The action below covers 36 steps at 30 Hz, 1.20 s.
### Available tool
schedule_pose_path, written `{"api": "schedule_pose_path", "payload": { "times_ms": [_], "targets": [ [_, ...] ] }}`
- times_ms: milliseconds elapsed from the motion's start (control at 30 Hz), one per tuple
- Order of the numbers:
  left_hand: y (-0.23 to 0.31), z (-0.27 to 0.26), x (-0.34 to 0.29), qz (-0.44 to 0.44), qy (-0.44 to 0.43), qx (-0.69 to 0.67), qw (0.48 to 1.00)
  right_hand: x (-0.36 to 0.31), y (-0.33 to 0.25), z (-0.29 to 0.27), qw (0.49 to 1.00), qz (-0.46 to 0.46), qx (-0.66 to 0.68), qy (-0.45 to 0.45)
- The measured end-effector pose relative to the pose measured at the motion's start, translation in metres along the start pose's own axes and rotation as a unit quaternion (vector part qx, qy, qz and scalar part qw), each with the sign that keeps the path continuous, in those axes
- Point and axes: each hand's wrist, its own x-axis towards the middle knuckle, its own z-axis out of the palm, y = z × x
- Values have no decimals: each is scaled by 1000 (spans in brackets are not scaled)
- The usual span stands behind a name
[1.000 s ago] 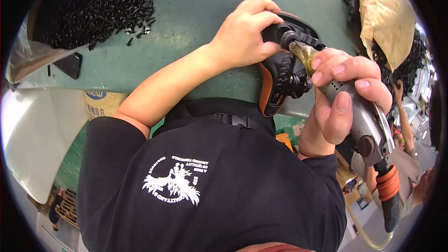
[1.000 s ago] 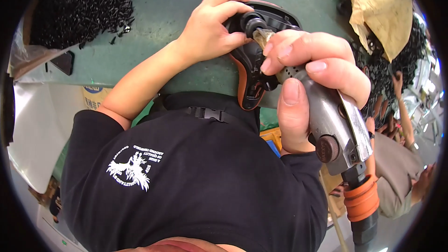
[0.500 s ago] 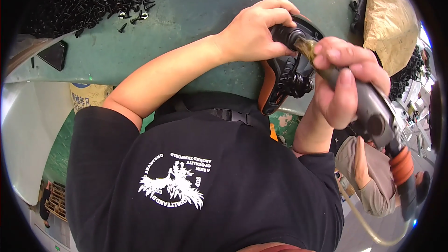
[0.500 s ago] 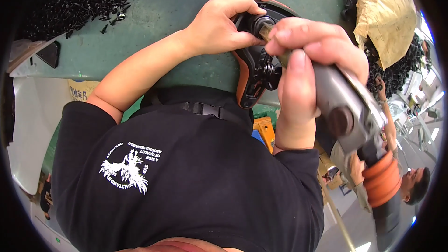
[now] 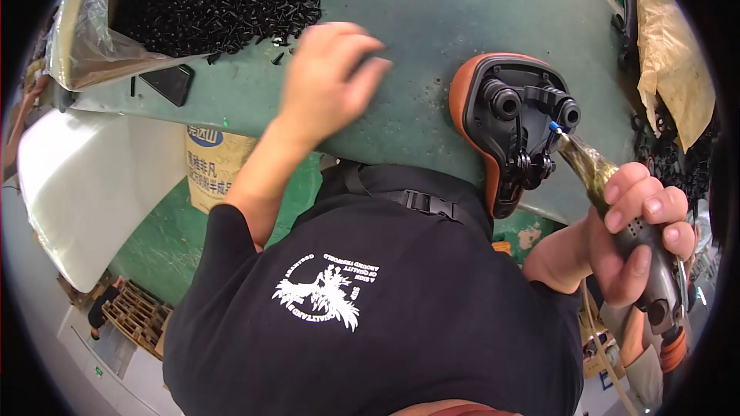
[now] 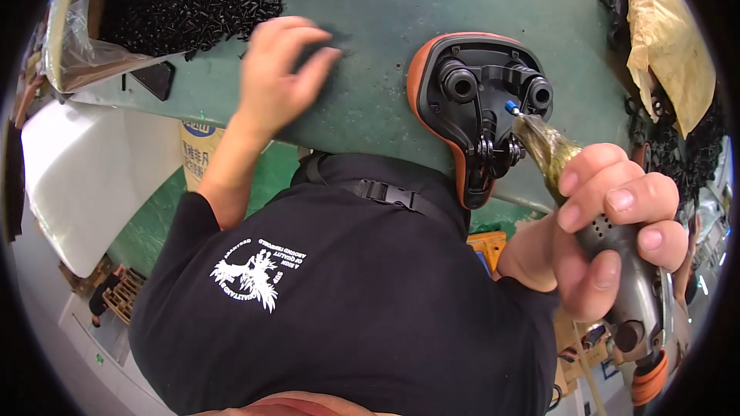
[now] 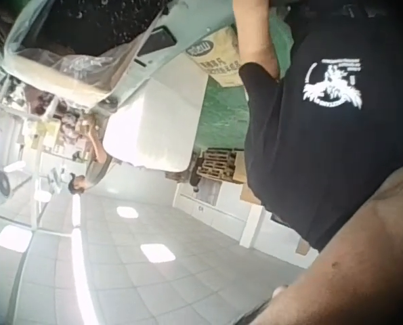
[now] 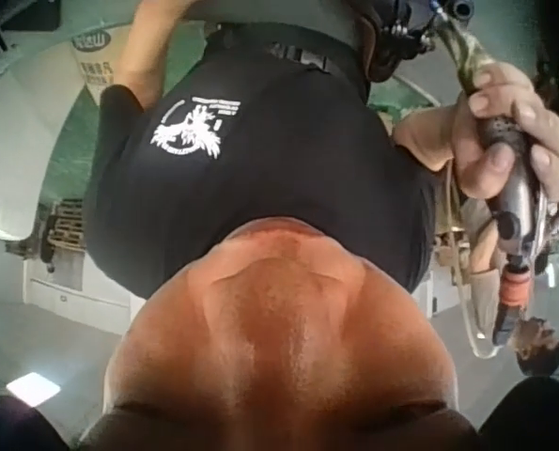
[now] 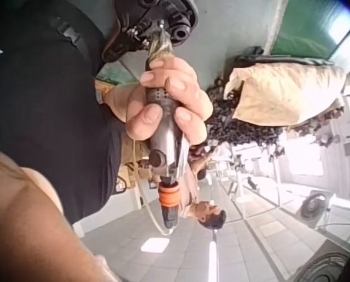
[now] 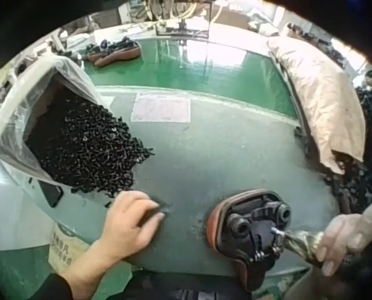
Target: Assembling components onto bicycle seats using a pneumatic tool on a production line.
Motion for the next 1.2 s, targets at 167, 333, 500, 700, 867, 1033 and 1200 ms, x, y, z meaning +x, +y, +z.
{"api": "schedule_pose_path", "payload": {
  "times_ms": [167,333,500,700,867,1033,1200],
  "targets": [
    [-43,-44,-20,-83,-56,107,989,-11,7,-11,999,-11,29,13],
    [-48,-43,0,-41,-120,157,980,-14,3,-3,999,-21,25,32],
    [-15,-28,21,-140,-71,-10,988,-23,-17,-12,997,-37,48,41],
    [100,28,50,-357,-195,-714,569,-27,-32,-5,991,-36,104,77],
    [142,49,49,-327,-302,-819,362,-32,-49,-4,989,-23,108,95],
    [148,63,50,-266,-303,-796,452,-37,-45,-3,987,-46,99,116],
    [147,72,58,-194,-290,-749,563,-36,-49,-13,984,-15,122,130]
  ]
}}
